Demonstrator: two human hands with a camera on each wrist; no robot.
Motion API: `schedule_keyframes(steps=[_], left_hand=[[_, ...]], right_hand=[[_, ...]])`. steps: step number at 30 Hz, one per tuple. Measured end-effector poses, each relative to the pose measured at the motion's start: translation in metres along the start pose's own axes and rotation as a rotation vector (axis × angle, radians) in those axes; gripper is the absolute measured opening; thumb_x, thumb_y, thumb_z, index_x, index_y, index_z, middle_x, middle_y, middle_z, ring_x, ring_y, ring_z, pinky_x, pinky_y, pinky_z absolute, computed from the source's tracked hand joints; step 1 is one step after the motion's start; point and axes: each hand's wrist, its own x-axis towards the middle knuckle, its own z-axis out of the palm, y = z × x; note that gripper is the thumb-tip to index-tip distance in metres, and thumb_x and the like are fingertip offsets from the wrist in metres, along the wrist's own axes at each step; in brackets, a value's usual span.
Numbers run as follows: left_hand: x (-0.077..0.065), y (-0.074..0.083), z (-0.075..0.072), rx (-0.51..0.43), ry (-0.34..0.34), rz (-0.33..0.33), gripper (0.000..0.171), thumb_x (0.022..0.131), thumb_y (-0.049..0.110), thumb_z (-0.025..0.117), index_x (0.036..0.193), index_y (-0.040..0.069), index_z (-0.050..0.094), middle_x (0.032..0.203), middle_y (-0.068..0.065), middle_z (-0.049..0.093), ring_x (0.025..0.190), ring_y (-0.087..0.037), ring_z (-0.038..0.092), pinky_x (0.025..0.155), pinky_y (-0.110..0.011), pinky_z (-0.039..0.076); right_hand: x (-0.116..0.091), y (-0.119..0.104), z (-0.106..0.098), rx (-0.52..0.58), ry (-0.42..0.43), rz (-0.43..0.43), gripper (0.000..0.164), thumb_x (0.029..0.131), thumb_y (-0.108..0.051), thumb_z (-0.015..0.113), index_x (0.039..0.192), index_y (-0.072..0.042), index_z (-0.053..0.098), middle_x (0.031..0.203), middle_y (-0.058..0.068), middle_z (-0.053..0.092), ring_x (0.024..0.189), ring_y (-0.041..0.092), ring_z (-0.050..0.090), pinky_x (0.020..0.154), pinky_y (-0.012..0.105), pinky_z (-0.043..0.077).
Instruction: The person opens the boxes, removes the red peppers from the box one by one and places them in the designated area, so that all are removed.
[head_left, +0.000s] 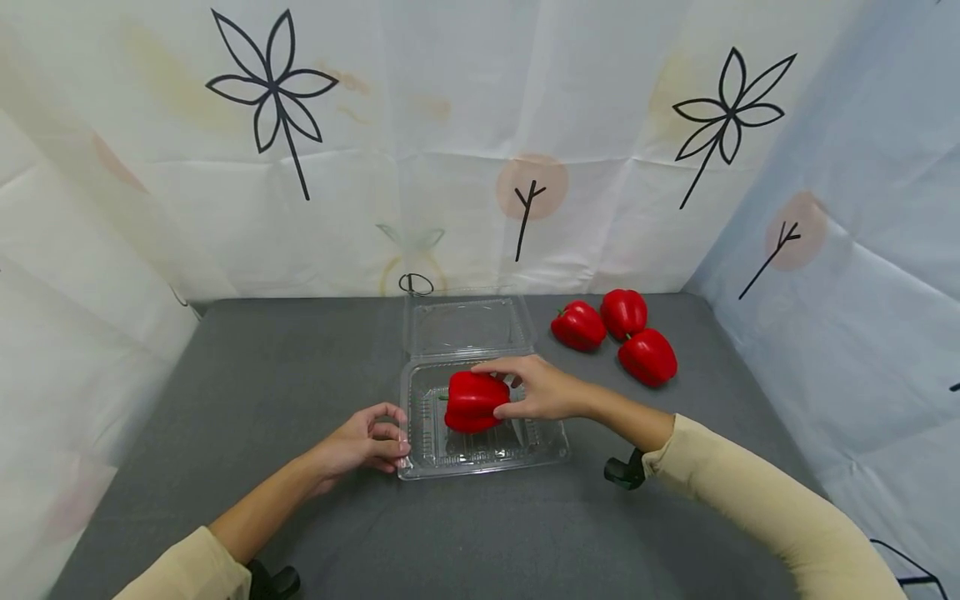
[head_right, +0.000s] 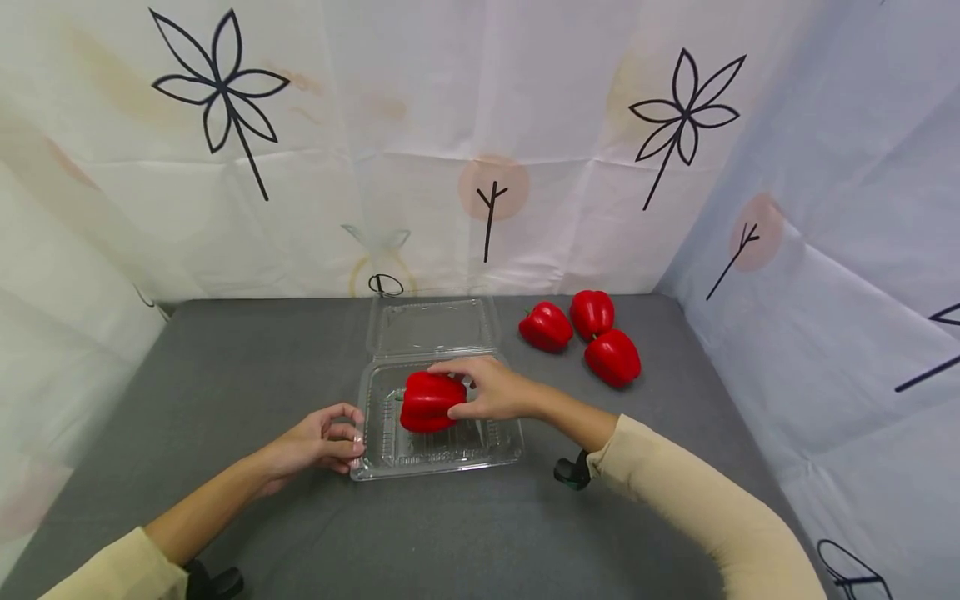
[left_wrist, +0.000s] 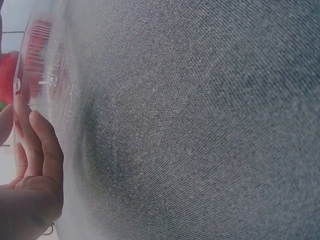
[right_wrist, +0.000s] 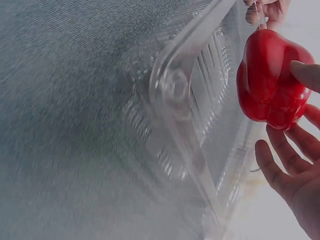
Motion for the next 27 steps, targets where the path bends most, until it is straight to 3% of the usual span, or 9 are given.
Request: schedule_keyframes(steps=[8, 15, 27], left_hand=[[0.0, -0.001, 0.0, -0.006, 0.002, 0.012, 0.043, 0.09, 0.006, 0.072, 0.121, 0.001, 0.043, 0.086, -0.004, 0.067, 0.074, -0.018, 0.067, 0.067, -0.031, 0.056], [0.0, -0.003, 0.0, -0.009, 0.008, 0.015, 0.043, 0.089, 0.005, 0.073, 0.121, 0.001, 0.043, 0.086, -0.004, 0.067, 0.074, -0.018, 0.067, 0.066, -0.031, 0.056], [0.0, -0.001, 0.0, -0.01, 0.006, 0.009, 0.043, 0.089, 0.004, 0.072, 0.121, 0.0, 0.043, 0.086, -0.004, 0.067, 0.073, -0.018, 0.067, 0.066, -0.031, 0.056]], right_hand=[[-0.026, 0.001, -0.021, 0.008, 0.028, 0.003, 0.06, 0.087, -0.009, 0.075, 0.141, -0.003, 0.052, 0.136, 0.012, 0.06, 0.108, 0.025, 0.063, 0.089, 0.047, 0.053], [-0.045, 0.004, -0.036, -0.045, 0.107, 0.031, 0.063, 0.084, -0.012, 0.079, 0.14, -0.004, 0.053, 0.132, 0.011, 0.062, 0.108, 0.023, 0.062, 0.088, 0.04, 0.055], [-0.076, 0.02, -0.055, -0.089, 0.224, 0.105, 0.066, 0.081, -0.013, 0.082, 0.14, -0.007, 0.054, 0.13, 0.009, 0.063, 0.105, 0.023, 0.063, 0.087, 0.039, 0.055]])
